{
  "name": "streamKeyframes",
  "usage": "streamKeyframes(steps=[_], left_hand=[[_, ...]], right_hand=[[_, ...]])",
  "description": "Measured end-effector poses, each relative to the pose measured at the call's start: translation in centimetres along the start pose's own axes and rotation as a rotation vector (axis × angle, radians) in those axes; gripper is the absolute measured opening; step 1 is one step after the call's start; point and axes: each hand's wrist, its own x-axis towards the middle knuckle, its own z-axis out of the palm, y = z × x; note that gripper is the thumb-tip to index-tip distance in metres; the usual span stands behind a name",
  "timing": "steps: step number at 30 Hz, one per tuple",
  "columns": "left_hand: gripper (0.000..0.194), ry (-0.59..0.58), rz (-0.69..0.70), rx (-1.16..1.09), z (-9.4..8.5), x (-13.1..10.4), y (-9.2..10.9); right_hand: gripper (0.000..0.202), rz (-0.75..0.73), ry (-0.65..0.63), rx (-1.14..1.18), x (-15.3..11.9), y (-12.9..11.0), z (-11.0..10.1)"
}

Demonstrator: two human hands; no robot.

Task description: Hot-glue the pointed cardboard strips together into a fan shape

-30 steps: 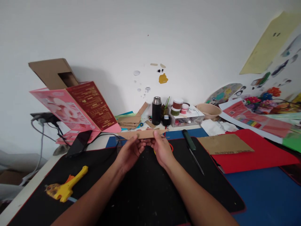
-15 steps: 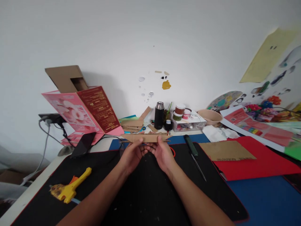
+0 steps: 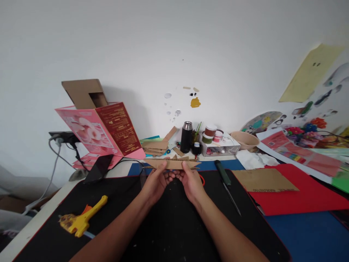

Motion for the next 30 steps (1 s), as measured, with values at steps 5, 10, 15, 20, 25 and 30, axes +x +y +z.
streamKeyframes(steps=[5,10,15,20,25,30], left_hand=[[0.041,-0.004,0.020,-0.007,-0.2,0.1,-0.3],[0.042,0.010,0.007,-0.005,-0.5,0.2,-0.4],[0.040,-0.001,-0.001,0.022,-0.4,0.3,-0.4],[0.040,0.027,0.026,-0.030,0.2,0.1,-0.3],[0.044,0.044,0.024,-0.032,0.1,0.1,-0.5],[0.044,0.063,0.029,-0.027,0.0,0.2,-0.8]], right_hand=[[0.040,-0.021,-0.006,-0.008,0.0,0.2,-0.1],[0.040,-0.019,0.012,-0.024,0.1,0.6,-0.3],[0.043,0.001,0.003,-0.048,0.3,1.0,-0.4],[0.045,0.030,-0.009,-0.045,0.2,1.4,-0.5],[0.043,0.029,-0.001,-0.059,0.2,1.8,-0.7],[0.040,0.007,0.006,-0.081,0.4,2.0,-0.8]])
